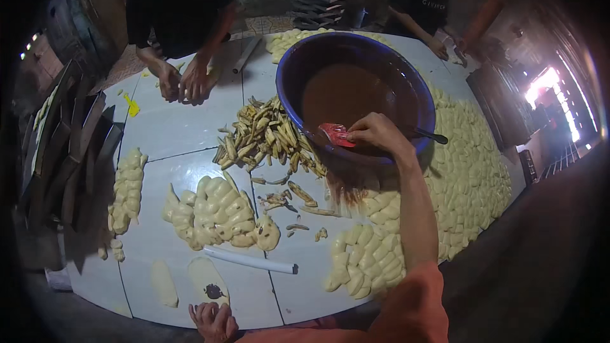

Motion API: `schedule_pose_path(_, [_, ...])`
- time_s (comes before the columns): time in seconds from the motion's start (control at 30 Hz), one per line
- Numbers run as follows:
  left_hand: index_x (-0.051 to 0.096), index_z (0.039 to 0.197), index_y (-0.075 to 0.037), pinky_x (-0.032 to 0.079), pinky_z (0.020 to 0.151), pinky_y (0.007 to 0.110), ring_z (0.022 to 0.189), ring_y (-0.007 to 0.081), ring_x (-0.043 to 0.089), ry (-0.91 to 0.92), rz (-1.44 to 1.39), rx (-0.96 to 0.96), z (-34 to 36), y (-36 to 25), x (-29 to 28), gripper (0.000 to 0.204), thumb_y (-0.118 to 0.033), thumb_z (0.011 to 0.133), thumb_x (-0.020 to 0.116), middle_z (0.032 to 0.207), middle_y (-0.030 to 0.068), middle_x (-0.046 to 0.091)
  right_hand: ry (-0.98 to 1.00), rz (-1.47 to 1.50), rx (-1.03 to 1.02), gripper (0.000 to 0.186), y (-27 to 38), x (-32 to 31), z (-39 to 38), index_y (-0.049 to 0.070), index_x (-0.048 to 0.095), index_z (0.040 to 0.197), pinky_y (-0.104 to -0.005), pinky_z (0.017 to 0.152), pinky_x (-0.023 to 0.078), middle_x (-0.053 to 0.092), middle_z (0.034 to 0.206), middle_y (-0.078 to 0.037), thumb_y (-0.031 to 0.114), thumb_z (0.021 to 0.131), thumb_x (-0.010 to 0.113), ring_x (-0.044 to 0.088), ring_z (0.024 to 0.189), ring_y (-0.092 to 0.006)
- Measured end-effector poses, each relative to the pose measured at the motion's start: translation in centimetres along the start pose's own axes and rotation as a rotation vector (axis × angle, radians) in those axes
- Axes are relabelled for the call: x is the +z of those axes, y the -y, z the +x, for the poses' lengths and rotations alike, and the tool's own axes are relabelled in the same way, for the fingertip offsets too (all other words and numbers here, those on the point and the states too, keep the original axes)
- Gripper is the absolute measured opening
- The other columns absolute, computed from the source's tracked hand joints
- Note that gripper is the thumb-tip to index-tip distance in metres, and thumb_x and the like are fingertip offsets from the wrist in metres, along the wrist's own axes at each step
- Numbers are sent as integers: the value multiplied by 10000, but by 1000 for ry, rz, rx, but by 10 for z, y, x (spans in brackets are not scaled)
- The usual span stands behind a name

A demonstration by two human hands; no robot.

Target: The person flattens dough portions using a rolling pin, spreads chocolate filling onto the flattened dough with a spatula, places banana slices inside, and rolls the dough up by hand.

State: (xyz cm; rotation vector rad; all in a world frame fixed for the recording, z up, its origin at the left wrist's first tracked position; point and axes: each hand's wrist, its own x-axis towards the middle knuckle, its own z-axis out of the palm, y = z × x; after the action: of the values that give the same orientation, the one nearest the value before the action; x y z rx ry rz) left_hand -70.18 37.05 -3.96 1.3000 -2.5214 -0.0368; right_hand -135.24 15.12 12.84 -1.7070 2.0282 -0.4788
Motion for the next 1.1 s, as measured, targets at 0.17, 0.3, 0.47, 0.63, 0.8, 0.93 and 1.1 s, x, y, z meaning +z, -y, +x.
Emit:
schedule_pose_path(0.17, [753,1168,-222,242,1201,683,1252,315,507,27,-5,-20,3,-1,2,357,-432,899,645,1233,74,584,179,364,303,325,2,-19,-8,1,811,1089,-282,560,452,719,756,-29,269,906,831,587,628,-88])
schedule_pose_path(0.3, [730,1199,-205,241,1200,690,1266,327,508,34,-52,-58,-2,3,8,386,-415,882,661,1259,79,595,204,462,295,330,-5,-23,-8,10,802,1127,-255,512,400,696,757,-22,270,924,827,549,598,-61])
schedule_pose_path(0.47, [712,1209,-177,246,1198,689,1274,339,513,-61,-47,-12,13,-2,1,416,-381,849,679,1270,93,601,162,643,302,360,6,-23,-21,-35,779,1132,-219,486,390,686,754,-33,250,917,832,534,553,-55])
schedule_pose_path(0.63, [716,1216,-176,224,1220,663,1284,321,527,-43,-47,-42,6,-1,-7,413,-420,883,698,1275,80,618,162,579,258,359,46,-19,-35,-35,772,1113,-214,468,381,686,737,-37,258,914,829,522,520,-46])
schedule_pose_path(0.8, [645,1327,-79,192,1217,697,1319,385,515,-79,-176,-71,0,16,-21,530,-336,883,779,1381,154,560,216,569,166,349,117,18,-47,-35,774,1105,-221,441,354,655,696,-26,254,914,819,516,509,-48])
schedule_pose_path(0.93, [624,1386,-69,176,1235,678,1365,360,503,-120,-151,-184,-8,55,-36,556,-332,917,766,1444,142,563,339,572,57,317,173,73,-71,-47,791,1103,-232,436,373,687,713,-50,179,882,817,527,509,-53])
schedule_pose_path(1.1, [617,1434,-67,159,1248,662,1418,308,476,-61,-41,-294,-28,99,-47,618,-437,952,732,1489,95,576,555,505,-88,229,280,188,-87,-23,787,1110,-244,572,495,773,817,-70,117,930,775,676,669,-90])
